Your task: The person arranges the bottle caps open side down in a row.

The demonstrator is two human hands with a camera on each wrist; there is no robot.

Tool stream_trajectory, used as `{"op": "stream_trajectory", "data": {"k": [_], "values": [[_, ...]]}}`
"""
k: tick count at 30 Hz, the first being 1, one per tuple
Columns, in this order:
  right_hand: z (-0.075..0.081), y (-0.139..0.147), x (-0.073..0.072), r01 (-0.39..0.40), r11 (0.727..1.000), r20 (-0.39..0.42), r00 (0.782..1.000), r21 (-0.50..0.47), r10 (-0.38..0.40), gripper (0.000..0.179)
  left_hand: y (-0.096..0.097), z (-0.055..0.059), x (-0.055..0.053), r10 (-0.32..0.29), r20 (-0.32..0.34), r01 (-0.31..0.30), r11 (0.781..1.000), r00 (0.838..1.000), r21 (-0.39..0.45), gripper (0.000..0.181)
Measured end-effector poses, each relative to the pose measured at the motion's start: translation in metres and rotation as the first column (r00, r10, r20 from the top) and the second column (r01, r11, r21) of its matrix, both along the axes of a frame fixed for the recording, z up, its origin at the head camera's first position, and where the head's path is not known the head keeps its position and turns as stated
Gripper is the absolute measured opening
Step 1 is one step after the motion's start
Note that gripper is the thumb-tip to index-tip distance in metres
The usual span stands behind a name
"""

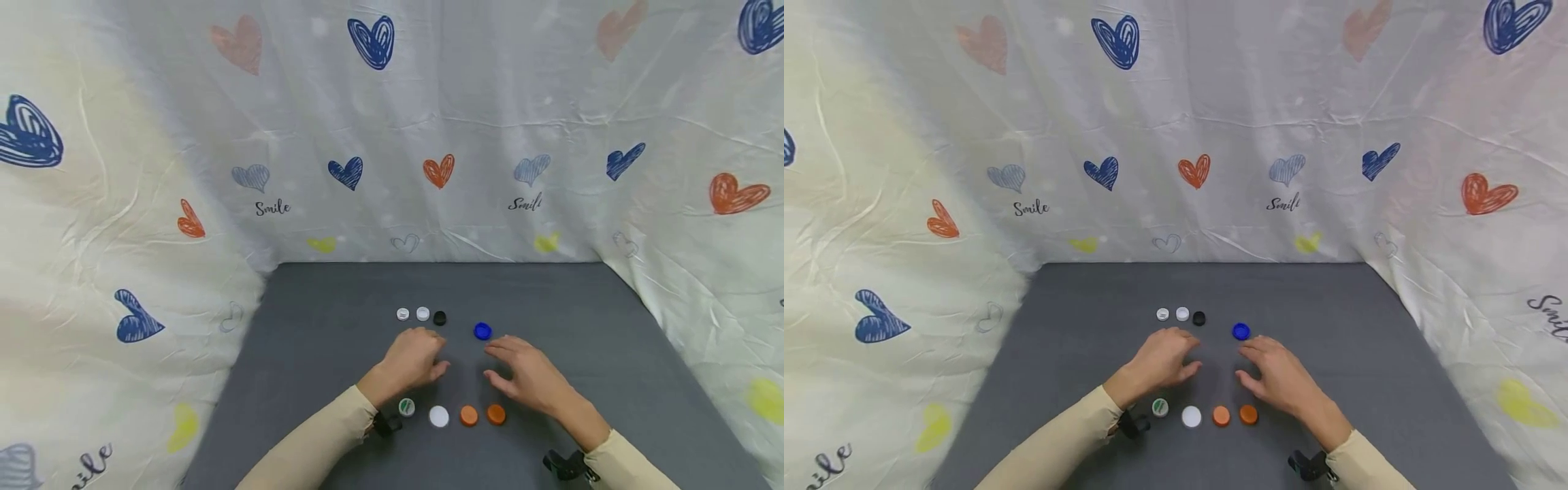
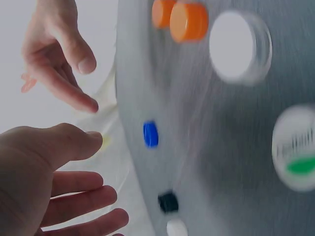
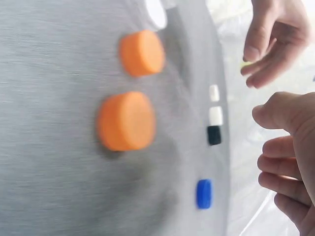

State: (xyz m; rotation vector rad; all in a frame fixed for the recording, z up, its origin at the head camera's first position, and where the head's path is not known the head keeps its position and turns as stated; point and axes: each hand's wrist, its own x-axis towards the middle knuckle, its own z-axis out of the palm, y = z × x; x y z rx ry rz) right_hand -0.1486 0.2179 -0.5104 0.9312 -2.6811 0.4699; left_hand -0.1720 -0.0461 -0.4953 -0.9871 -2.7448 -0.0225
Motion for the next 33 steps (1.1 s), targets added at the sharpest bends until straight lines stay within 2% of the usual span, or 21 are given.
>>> {"op": "stream_trajectory", "data": {"k": [7, 15, 25, 33], "values": [[0.017, -0.019, -0.026, -0.077, 0.997, -0.055, 0.995, 0.01, 0.078, 0.042, -0.035, 0.018, -0.014, 0.096, 0.057, -0.099, 0.994, 0.994, 0.045, 0.043], [0.03, -0.052, -0.055, -0.123, 0.992, -0.072, 0.99, 0.019, 0.124, 0.043, -0.065, 0.026, -0.03, 0.157, 0.098, -0.168, 0.978, 0.983, 0.124, 0.05], [0.026, -0.091, -0.089, -0.126, 0.991, -0.045, 0.991, 0.045, 0.128, 0.041, -0.083, 0.02, -0.052, 0.21, 0.118, -0.227, 0.961, 0.97, 0.156, 0.048], [0.015, -0.116, -0.116, -0.131, 0.991, -0.001, 0.991, 0.033, 0.131, 0.038, -0.09, 0.012, -0.069, 0.21, 0.159, -0.238, 0.954, 0.965, 0.18, 0.046]]}}
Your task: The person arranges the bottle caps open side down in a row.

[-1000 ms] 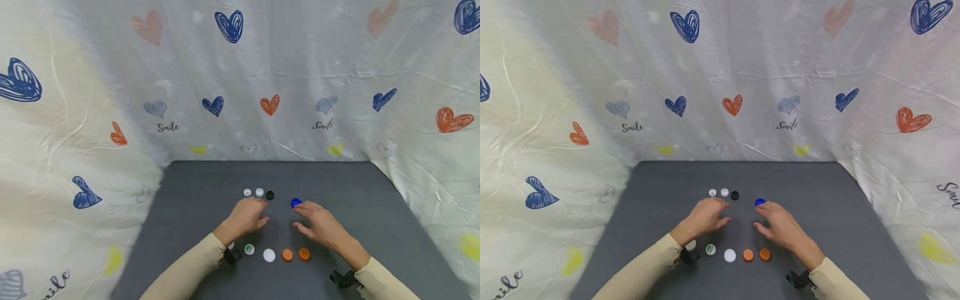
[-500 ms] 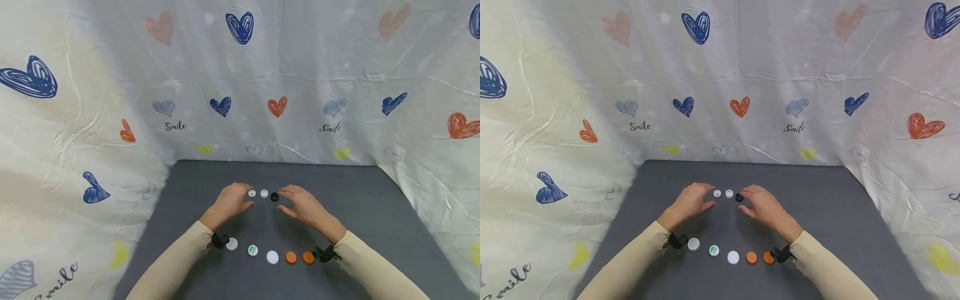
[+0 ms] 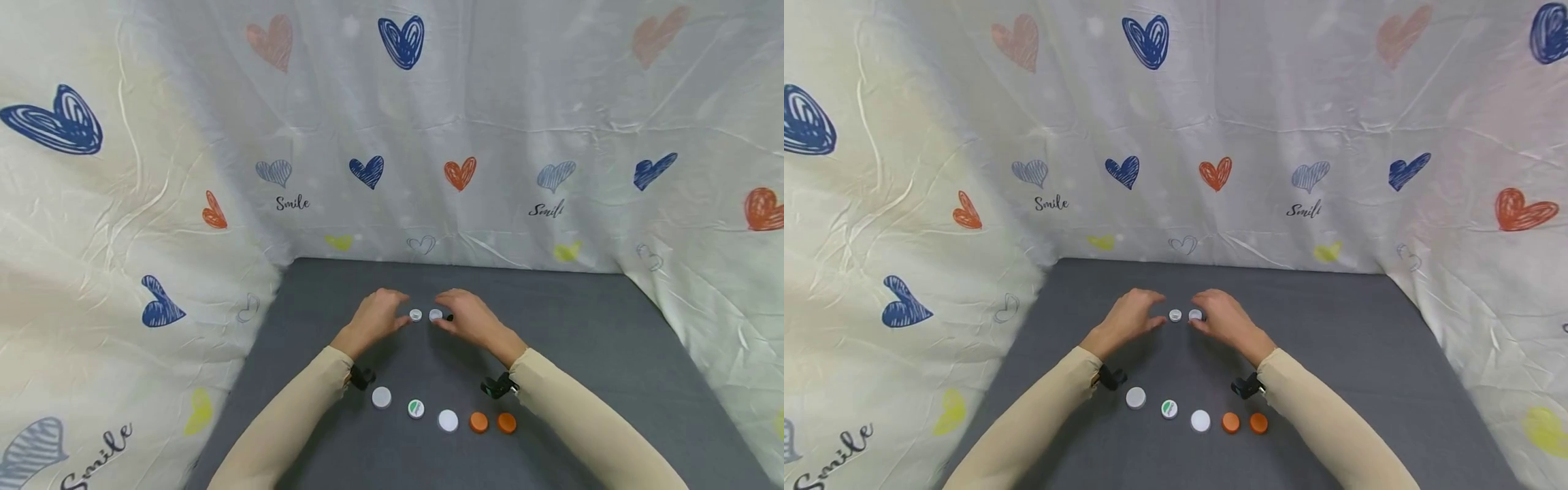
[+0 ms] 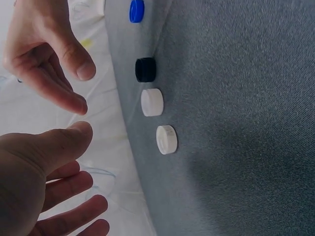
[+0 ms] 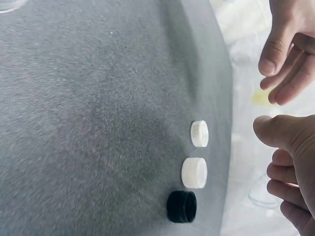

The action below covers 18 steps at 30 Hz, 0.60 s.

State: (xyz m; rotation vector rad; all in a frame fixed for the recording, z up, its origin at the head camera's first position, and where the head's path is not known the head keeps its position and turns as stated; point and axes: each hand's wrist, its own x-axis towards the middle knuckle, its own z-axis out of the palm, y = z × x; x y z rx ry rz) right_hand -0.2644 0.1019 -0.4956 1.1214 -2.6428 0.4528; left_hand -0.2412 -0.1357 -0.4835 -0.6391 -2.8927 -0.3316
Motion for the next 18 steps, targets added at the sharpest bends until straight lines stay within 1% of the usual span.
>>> {"op": "stream_trajectory", "data": {"k": [5, 9, 15, 18], "values": [[-0.011, -0.011, -0.014, 0.014, 1.0, 0.037, 0.999, 0.018, -0.014, 0.038, 0.002, -0.007, -0.011, 0.011, 0.038, -0.011, 1.0, 0.999, -0.023, 0.044], [-0.02, -0.019, -0.022, 0.016, 1.0, 0.056, 0.998, 0.019, -0.018, 0.037, 0.005, -0.014, -0.019, 0.028, 0.053, -0.026, 0.999, 0.998, -0.045, 0.042], [-0.027, -0.031, -0.031, 0.031, 0.998, 0.095, 0.995, 0.06, -0.037, 0.039, 0.006, -0.026, -0.029, 0.05, 0.098, -0.044, 0.997, 0.994, -0.061, 0.042], [-0.03, -0.035, -0.033, 0.049, 0.996, 0.114, 0.992, 0.081, -0.058, 0.038, 0.005, -0.032, -0.033, 0.054, 0.112, -0.046, 0.996, 0.992, -0.071, 0.041]]}}
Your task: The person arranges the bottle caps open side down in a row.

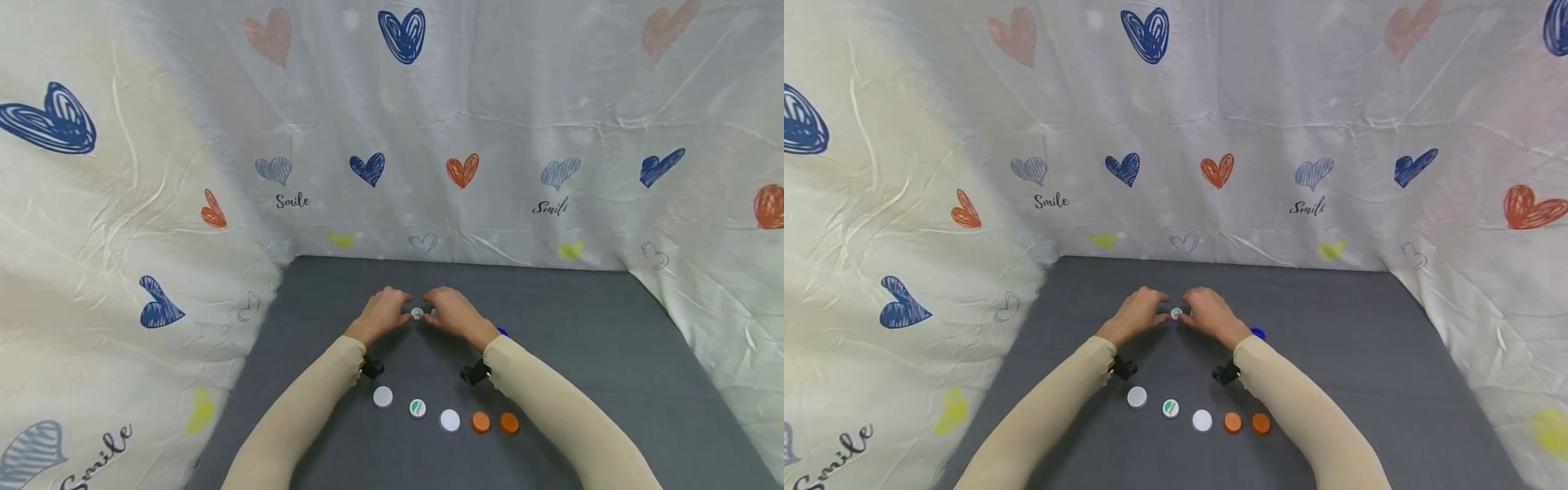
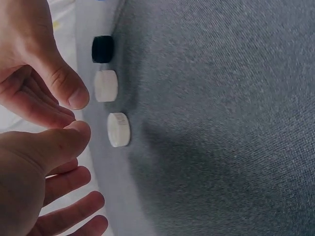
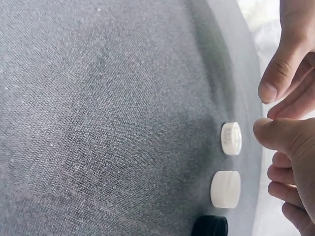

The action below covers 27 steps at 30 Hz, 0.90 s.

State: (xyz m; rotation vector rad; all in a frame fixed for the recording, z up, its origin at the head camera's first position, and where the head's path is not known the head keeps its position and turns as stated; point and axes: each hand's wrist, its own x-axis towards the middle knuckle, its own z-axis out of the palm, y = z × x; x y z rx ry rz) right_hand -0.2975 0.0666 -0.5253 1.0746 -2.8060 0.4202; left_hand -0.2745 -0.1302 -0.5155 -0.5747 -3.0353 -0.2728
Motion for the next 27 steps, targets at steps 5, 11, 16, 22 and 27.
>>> {"op": "stream_trajectory", "data": {"k": [5, 11, 16, 22, 27], "values": [[-0.004, -0.004, -0.003, 0.026, 0.999, 0.034, 0.999, 0.041, -0.028, 0.034, 0.001, -0.007, -0.007, 0.027, 0.028, -0.026, 1.0, 0.999, -0.008, 0.038], [-0.015, -0.006, -0.007, 0.032, 0.999, 0.069, 0.997, 0.017, -0.033, 0.023, 0.004, -0.017, -0.011, 0.068, 0.073, -0.066, 0.997, 0.995, -0.025, 0.031], [-0.022, -0.008, -0.007, 0.048, 0.999, 0.074, 0.996, 0.016, -0.049, 0.018, 0.004, -0.023, -0.014, 0.077, 0.096, -0.074, 0.997, 0.992, -0.039, 0.02], [-0.027, -0.011, -0.007, 0.039, 0.999, 0.057, 0.998, 0.035, -0.041, 0.011, 0.006, -0.028, -0.015, 0.055, 0.076, -0.051, 0.997, 0.996, -0.057, 0.018], [-0.029, -0.011, -0.008, 0.031, 0.999, 0.032, 0.999, 0.035, -0.032, 0.008, 0.008, -0.028, -0.014, 0.048, 0.053, -0.045, 0.997, 0.997, -0.057, 0.012]]}}
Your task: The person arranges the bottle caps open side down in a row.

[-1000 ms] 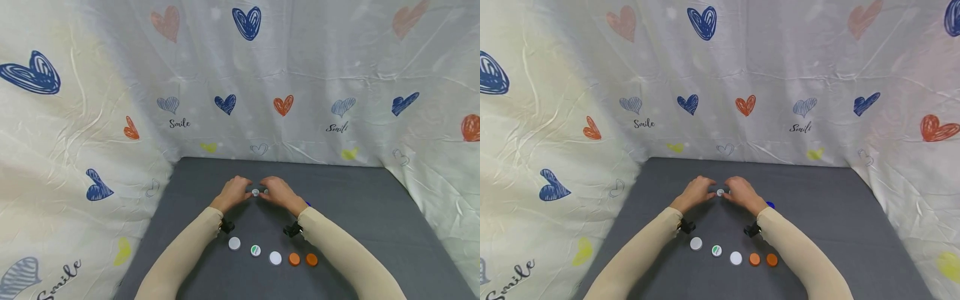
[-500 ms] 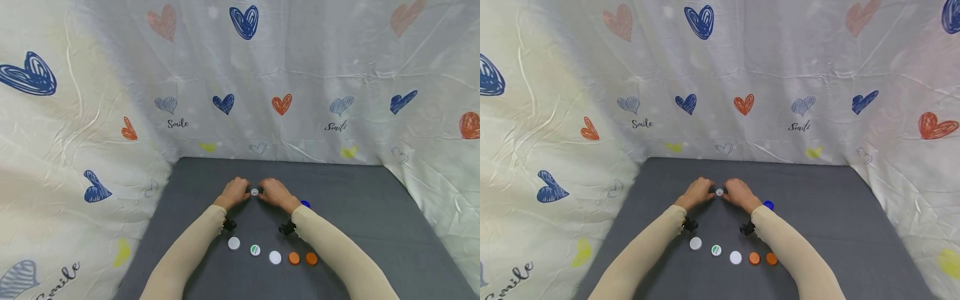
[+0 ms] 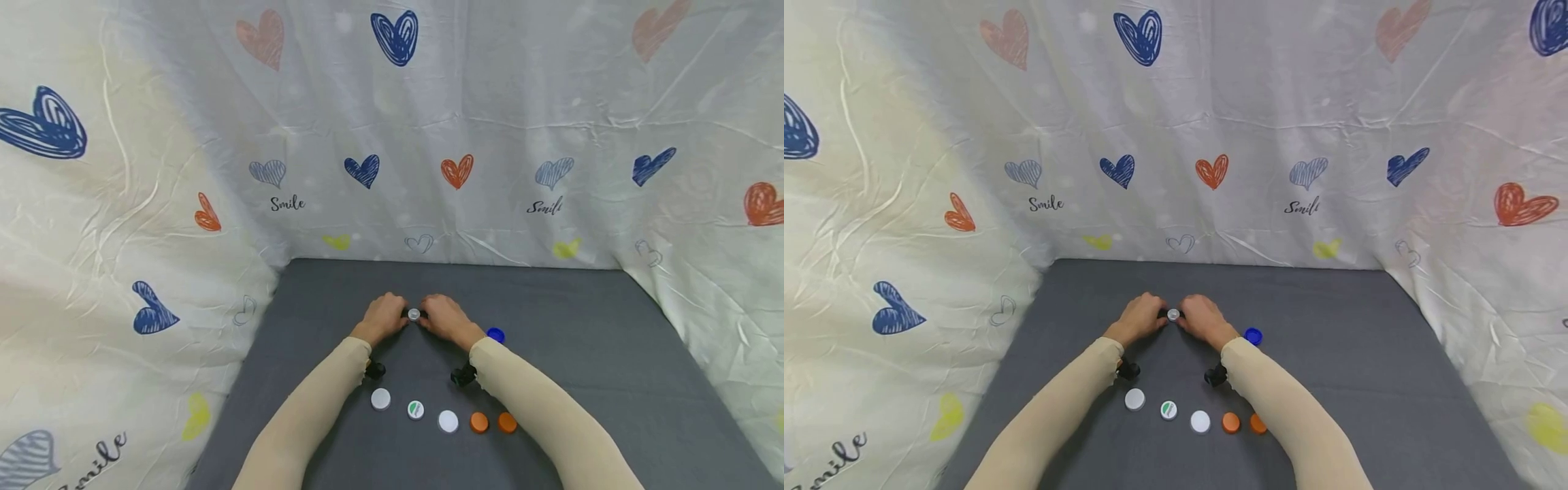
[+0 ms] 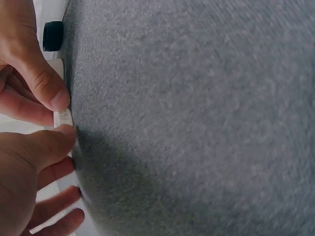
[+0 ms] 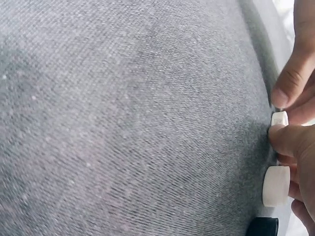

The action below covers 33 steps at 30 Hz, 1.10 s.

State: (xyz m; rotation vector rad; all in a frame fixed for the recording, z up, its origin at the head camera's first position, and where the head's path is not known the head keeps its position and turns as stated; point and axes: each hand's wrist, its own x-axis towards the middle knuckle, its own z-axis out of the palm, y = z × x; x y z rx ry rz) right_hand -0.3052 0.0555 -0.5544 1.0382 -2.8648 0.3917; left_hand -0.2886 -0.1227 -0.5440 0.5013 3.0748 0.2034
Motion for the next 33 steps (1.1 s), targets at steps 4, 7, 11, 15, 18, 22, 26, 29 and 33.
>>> {"op": "stream_trajectory", "data": {"k": [4, 7, 11, 15, 18, 22, 26, 29, 33], "values": [[0.0, 0.0, 0.002, -0.012, 1.0, 0.009, 1.0, -0.001, 0.012, 0.007, 0.0, -0.002, 0.003, -0.009, -0.026, 0.01, 1.0, 1.0, 0.024, 0.012], [0.002, 0.002, 0.004, -0.016, 1.0, 0.012, 1.0, -0.015, 0.016, 0.014, -0.001, -0.004, 0.005, -0.013, -0.047, 0.015, 0.999, 0.999, 0.046, 0.015], [0.006, 0.005, 0.008, -0.034, 0.998, -0.005, 0.999, -0.058, 0.034, 0.018, -0.002, -0.004, 0.008, -0.029, -0.09, 0.036, 0.996, 0.996, 0.076, 0.016], [0.011, 0.009, 0.011, -0.057, 0.995, -0.039, 0.998, -0.087, 0.054, 0.02, -0.005, -0.001, 0.01, -0.043, -0.134, 0.056, 0.994, 0.99, 0.096, 0.018], [0.014, 0.012, 0.014, -0.074, 0.991, -0.07, 0.995, -0.115, 0.066, 0.021, -0.007, 0.003, 0.013, -0.054, -0.153, 0.073, 0.99, 0.987, 0.119, 0.021], [0.019, 0.016, 0.019, -0.094, 0.984, -0.102, 0.992, -0.153, 0.079, 0.02, -0.009, 0.009, 0.018, -0.078, -0.185, 0.105, 0.984, 0.98, 0.145, 0.023], [0.023, 0.02, 0.024, -0.115, 0.975, -0.133, 0.987, -0.191, 0.09, 0.019, -0.011, 0.015, 0.024, -0.1, -0.242, 0.138, 0.98, 0.965, 0.143, 0.023], [0.028, 0.022, 0.029, -0.145, 0.962, -0.168, 0.98, -0.231, 0.107, 0.02, -0.012, 0.02, 0.031, -0.116, -0.282, 0.164, 0.974, 0.952, 0.154, 0.024], [0.035, 0.025, 0.036, -0.177, 0.951, -0.209, 0.97, -0.255, 0.124, 0.023, -0.014, 0.028, 0.038, -0.141, -0.317, 0.203, 0.964, 0.938, 0.171, 0.024]]}}
